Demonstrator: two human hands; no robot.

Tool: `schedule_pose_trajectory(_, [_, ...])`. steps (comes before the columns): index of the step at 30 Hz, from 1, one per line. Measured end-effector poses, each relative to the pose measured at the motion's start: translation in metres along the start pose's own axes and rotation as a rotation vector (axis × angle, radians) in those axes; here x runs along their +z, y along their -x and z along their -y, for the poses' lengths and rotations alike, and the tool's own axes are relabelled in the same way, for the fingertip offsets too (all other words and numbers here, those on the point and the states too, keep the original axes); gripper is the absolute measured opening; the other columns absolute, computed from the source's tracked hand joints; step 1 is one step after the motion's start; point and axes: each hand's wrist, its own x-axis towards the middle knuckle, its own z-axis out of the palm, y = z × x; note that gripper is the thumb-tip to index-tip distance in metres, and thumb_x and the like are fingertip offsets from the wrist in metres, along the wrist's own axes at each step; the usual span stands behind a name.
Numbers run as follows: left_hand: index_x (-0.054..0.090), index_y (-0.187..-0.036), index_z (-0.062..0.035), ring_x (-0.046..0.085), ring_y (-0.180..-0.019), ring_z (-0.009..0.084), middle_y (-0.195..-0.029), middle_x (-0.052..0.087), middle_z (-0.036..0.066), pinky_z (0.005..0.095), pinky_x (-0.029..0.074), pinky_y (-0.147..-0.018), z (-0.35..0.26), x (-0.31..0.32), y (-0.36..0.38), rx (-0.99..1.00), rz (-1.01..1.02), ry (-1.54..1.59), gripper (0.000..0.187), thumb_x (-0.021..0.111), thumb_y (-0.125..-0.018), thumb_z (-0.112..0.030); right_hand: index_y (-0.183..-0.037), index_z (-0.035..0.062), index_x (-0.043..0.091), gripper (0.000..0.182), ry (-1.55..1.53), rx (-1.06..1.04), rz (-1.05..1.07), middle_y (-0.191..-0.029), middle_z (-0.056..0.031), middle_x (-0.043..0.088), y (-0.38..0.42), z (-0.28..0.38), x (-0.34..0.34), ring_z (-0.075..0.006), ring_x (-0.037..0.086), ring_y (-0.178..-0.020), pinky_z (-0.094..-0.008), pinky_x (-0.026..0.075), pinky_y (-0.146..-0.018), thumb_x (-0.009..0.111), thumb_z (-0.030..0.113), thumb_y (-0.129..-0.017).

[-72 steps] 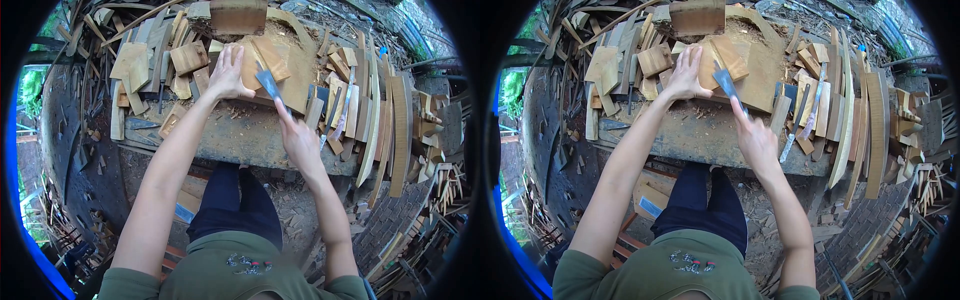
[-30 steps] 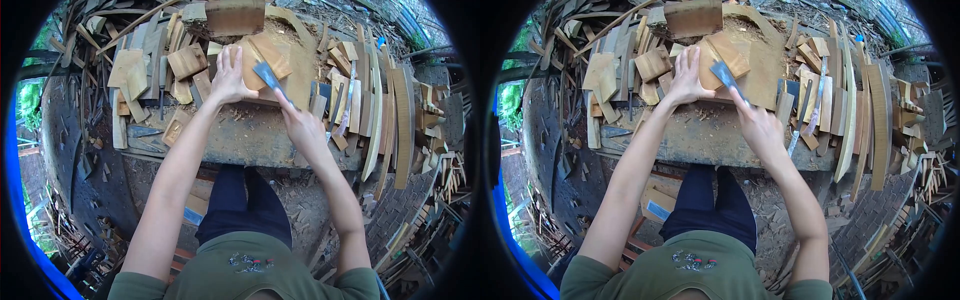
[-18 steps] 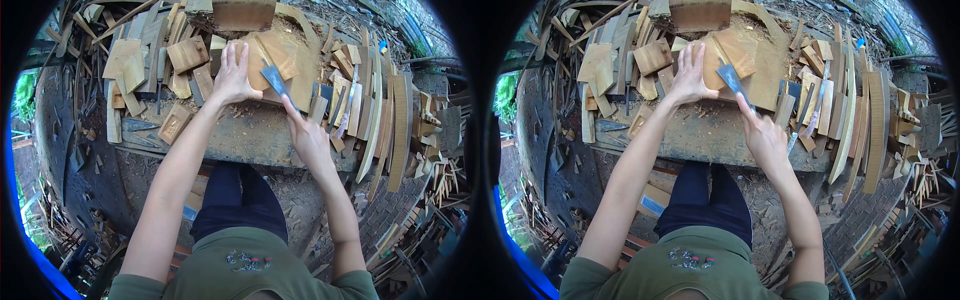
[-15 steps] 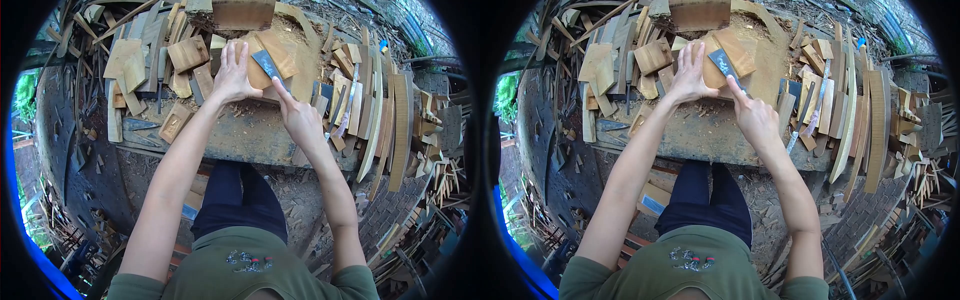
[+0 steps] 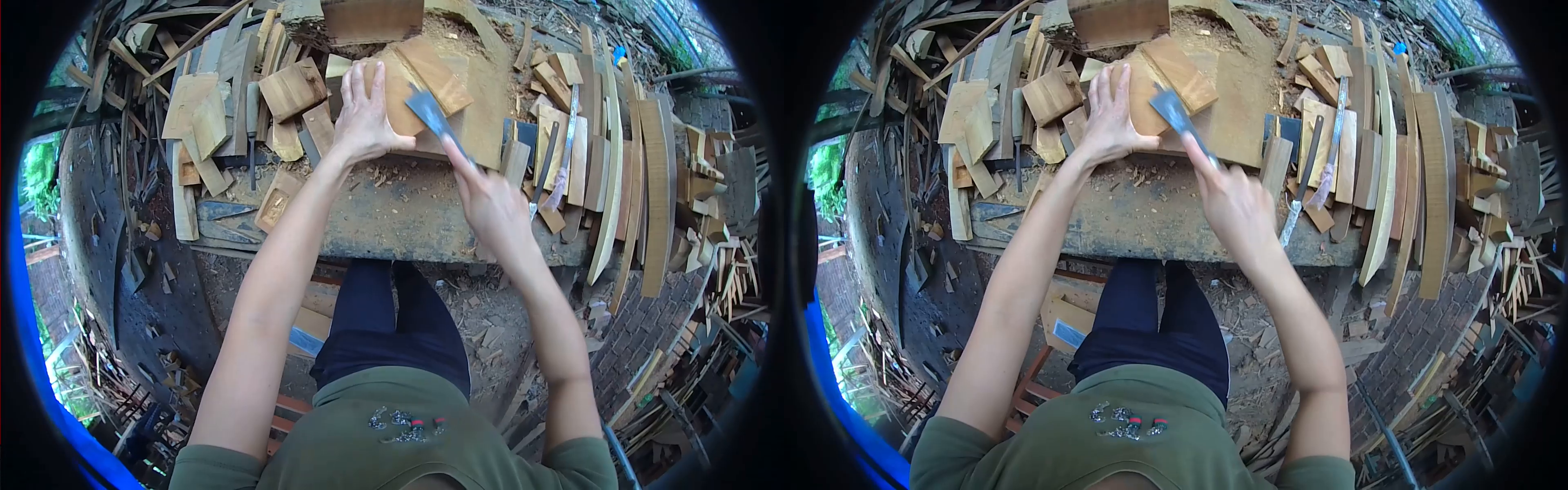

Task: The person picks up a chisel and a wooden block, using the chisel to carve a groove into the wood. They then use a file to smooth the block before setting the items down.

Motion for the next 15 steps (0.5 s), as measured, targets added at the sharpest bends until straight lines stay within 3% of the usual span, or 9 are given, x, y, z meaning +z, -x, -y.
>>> schedule_pose_trajectory(4, [0.009,-0.155,-0.0048,0.004,-0.146,0.0469,-0.157,0.008,0.028,0.0529,0.029,-0.116,-0.001,-0.008,-0.003,0.002,0.007,-0.018,0.139,0.088,-0.048,-0.045,-0.148,0.0341,0.037,0.050,-0.010,-0.043,-0.055,-0.068,-0.0231,0.063,-0.010,0.002,-0.001,-0.0391,0.065,-0.060,-0.0507,0.052,-0.054,0.050,0.026,-0.100])
schedule_pose_trajectory(5, [0.009,-0.155,-0.0049,0.004,-0.147,0.0463,-0.157,0.009,0.028,0.0527,0.029,-0.116,-0.001,-0.008,-0.001,-0.003,0.028,-0.010,0.139,0.088,-0.048,-0.045,-0.146,0.0351,0.041,0.049,0.029,-0.051,-0.067,-0.061,-0.0189,0.062,0.002,-0.005,0.001,-0.0362,0.066,-0.056,-0.0481,0.053,-0.047,0.051,0.028,-0.099])
schedule_pose_trajectory(8, [0.011,-0.155,-0.0046,0.006,-0.147,0.0453,-0.156,0.010,0.028,0.0518,0.029,-0.117,0.002,0.000,0.002,0.007,0.022,0.004,0.137,0.087,-0.048,-0.046,-0.147,0.0351,0.039,0.049,0.023,-0.049,-0.052,-0.060,-0.0176,0.062,0.012,-0.007,-0.004,-0.0361,0.066,-0.054,-0.0468,0.053,-0.046,0.050,0.029,-0.100])
schedule_pose_trajectory(10, [0.010,-0.154,-0.0042,0.006,-0.145,0.0480,-0.155,0.009,0.030,0.0546,0.021,-0.118,0.003,-0.003,0.001,0.036,0.009,0.065,0.135,0.085,-0.050,-0.045,-0.148,0.0356,0.038,0.050,0.028,-0.079,-0.096,-0.060,-0.0174,0.061,-0.010,-0.005,0.008,-0.0355,0.065,-0.054,-0.0463,0.052,-0.046,0.050,0.030,-0.100])
schedule_pose_trajectory(12, [0.010,-0.154,-0.0040,0.006,-0.145,0.0481,-0.155,0.009,0.030,0.0544,0.022,-0.118,0.001,-0.009,-0.001,0.036,0.015,0.066,0.135,0.085,-0.050,-0.045,-0.149,0.0360,0.036,0.050,0.023,-0.112,-0.163,-0.060,-0.0172,0.061,-0.017,-0.001,0.008,-0.0350,0.065,-0.053,-0.0458,0.052,-0.045,0.049,0.032,-0.101])
schedule_pose_trajectory(15, [0.011,-0.154,-0.0037,0.007,-0.145,0.0482,-0.155,0.010,0.030,0.0541,0.022,-0.118,0.003,-0.006,-0.001,0.036,0.008,0.090,0.133,0.084,-0.050,-0.044,-0.149,0.0372,0.034,0.050,0.029,-0.012,0.014,-0.065,-0.0202,0.061,0.019,-0.004,-0.004,-0.0379,0.066,-0.058,-0.0483,0.053,-0.048,0.048,0.029,-0.101])
